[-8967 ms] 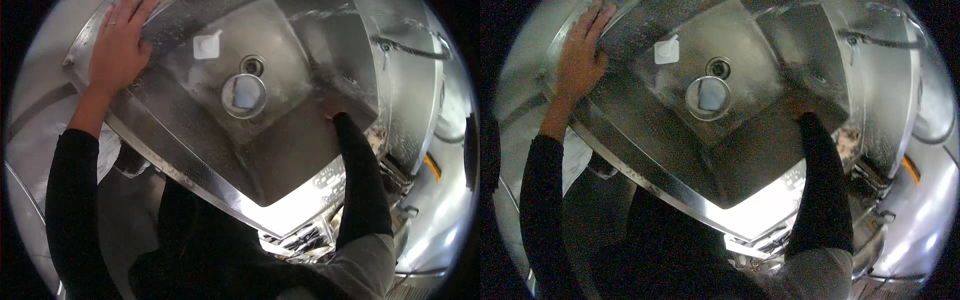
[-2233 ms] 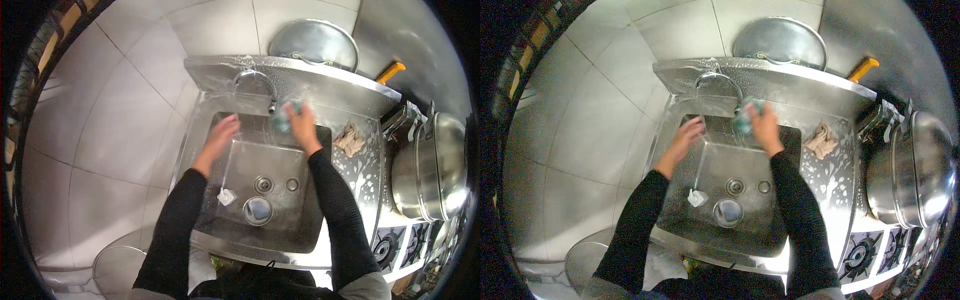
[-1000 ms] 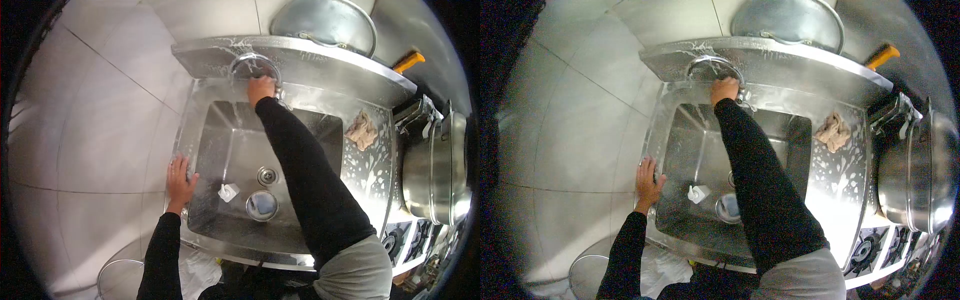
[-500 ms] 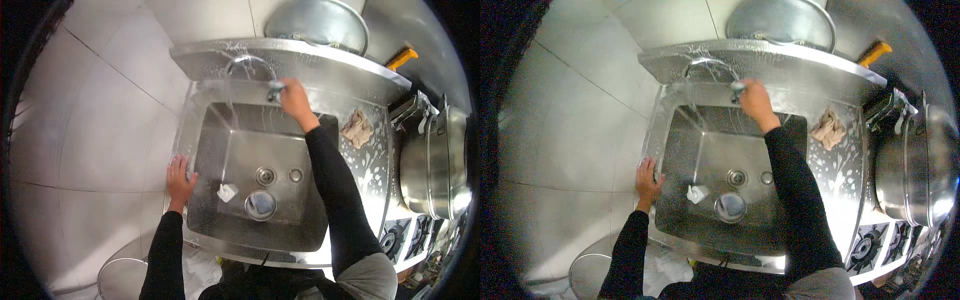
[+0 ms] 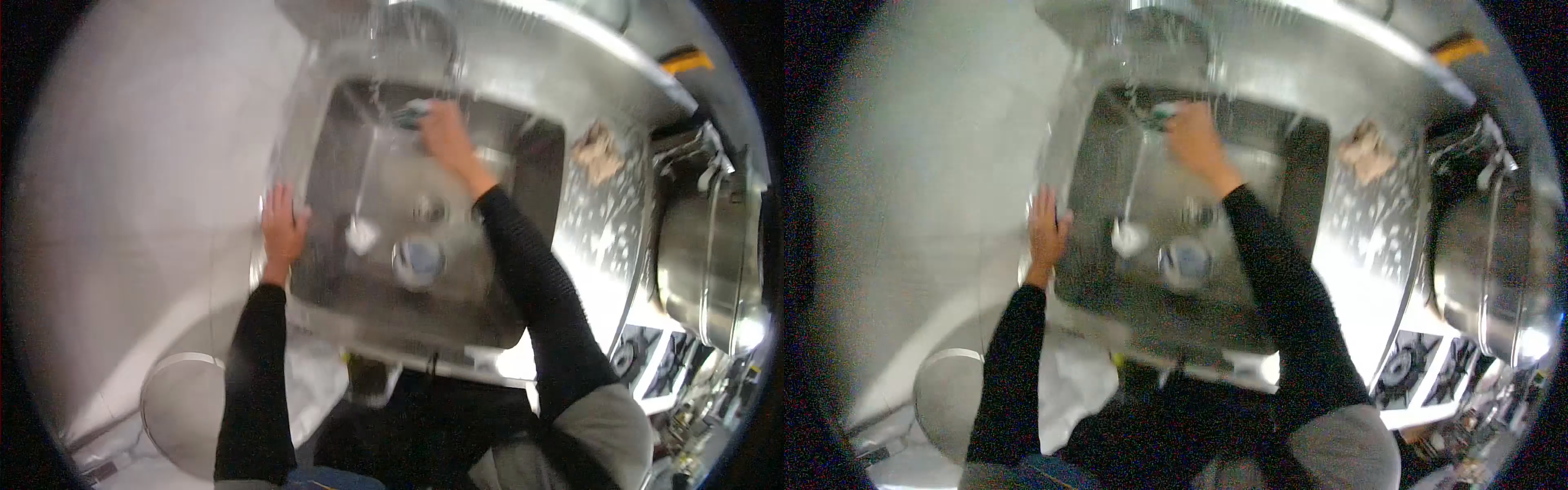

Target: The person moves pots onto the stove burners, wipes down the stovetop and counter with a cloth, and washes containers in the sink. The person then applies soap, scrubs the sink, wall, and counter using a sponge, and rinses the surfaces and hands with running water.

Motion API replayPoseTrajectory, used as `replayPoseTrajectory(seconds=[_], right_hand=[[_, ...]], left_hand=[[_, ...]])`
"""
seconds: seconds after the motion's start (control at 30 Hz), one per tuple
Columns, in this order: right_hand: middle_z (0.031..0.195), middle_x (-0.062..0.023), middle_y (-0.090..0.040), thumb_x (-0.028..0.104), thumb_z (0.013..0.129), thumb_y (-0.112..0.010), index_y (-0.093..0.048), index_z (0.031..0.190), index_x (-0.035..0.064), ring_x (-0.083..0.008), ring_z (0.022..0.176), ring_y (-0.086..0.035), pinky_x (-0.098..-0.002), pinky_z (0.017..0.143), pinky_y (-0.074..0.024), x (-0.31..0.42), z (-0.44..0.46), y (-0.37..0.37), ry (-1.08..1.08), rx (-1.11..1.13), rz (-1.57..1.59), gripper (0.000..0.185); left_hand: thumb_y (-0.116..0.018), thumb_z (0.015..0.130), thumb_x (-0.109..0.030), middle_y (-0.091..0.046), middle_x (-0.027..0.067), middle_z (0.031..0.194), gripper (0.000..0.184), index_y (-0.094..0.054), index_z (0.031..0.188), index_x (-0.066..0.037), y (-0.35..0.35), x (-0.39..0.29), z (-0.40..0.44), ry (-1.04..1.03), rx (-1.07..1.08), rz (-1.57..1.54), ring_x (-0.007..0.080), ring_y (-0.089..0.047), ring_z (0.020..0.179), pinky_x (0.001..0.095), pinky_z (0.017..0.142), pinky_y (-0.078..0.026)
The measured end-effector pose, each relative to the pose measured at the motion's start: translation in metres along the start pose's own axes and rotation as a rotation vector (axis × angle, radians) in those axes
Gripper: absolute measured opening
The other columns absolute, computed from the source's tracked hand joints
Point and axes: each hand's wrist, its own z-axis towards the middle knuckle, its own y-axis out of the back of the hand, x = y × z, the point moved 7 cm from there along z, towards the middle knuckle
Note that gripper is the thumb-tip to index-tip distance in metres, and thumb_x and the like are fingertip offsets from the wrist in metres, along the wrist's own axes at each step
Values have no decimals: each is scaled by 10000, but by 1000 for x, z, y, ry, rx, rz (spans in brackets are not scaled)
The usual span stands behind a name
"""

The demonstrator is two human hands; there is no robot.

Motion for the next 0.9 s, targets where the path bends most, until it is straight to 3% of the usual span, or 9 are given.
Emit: replayPoseTrajectory(seconds=[0.13,0.2,0.4,0.5,0.6,0.67,0.7,0.77,0.9], right_hand=[[1295,-241,-567,271,1016,-436,-582,1143,-35,-346,1162,-565,-465,957,-448,-109,-160,-117,-161,998,-282,362],[1150,-275,-643,262,899,-530,-678,1100,15,-420,1081,-622,-529,947,-476,-112,-224,-183,-45,1043,-246,351],[1263,-260,-587,275,908,-520,-567,1282,77,-435,1209,-548,-504,1025,-436,-136,-265,-296,-30,661,-165,426],[1329,-215,-569,371,929,-504,-537,1330,127,-422,1263,-515,-528,1051,-415,-182,-278,-349,-232,969,-247,470],[1345,-197,-571,419,941,-488,-616,1255,134,-393,1264,-526,-552,1033,-421,-121,-162,-269,50,1261,-261,443],[1103,-227,-652,382,954,-509,-653,1085,48,-391,1045,-633,-500,870,-505,-105,-55,-267,288,1148,-216,386],[1082,-210,-651,212,892,-549,-591,1212,51,-382,1038,-625,-495,843,-501,-63,-1,-230,462,730,-330,361],[1244,-270,-590,182,951,-513,-500,1288,7,-422,1134,-577,-523,909,-468,-6,76,-158,-108,285,176,379],[1344,-287,-533,254,938,-564,-401,1384,-64,-410,1281,-491,-478,1086,-381,51,22,-238,-334,-17,318,572]], left_hand=[[-560,960,-373,-329,180,1571,642,-386,1494,-62,-6,-8,-13,-16,45,27,380,-269,1460,498,1190,-194],[-556,964,-370,-320,170,1578,640,-381,1498,-64,-7,-8,-5,15,22,31,377,-261,1464,493,1193,-191],[-559,977,-328,-330,190,1566,605,-381,1490,-60,-2,-7,-3,67,87,39,421,-274,1447,507,1190,-203],[-527,986,-354,-319,147,1582,607,-374,1504,-76,-1,-7,-9,65,74,0,371,-248,1471,495,1199,-176],[-508,999,-351,-327,144,1579,579,-384,1500,-87,-1,1,-3,43,39,-38,374,-253,1468,500,1197,-181],[-506,1001,-357,-338,143,1573,568,-396,1492,-94,-4,0,-5,70,56,-3,379,-266,1462,503,1195,-189],[-510,999,-366,-343,142,1570,568,-402,1486,-93,-3,-1,-6,78,58,-1,380,-271,1459,503,1194,-192],[-515,996,-364,-343,141,1570,572,-400,1487,-93,-2,-1,-8,84,59,-6,380,-272,1458,503,1194,-194],[-525,987,-363,-335,141,1573,584,-398,1488,-89,-7,3,-6,88,68,2,382,-269,1459,499,1196,-196]])
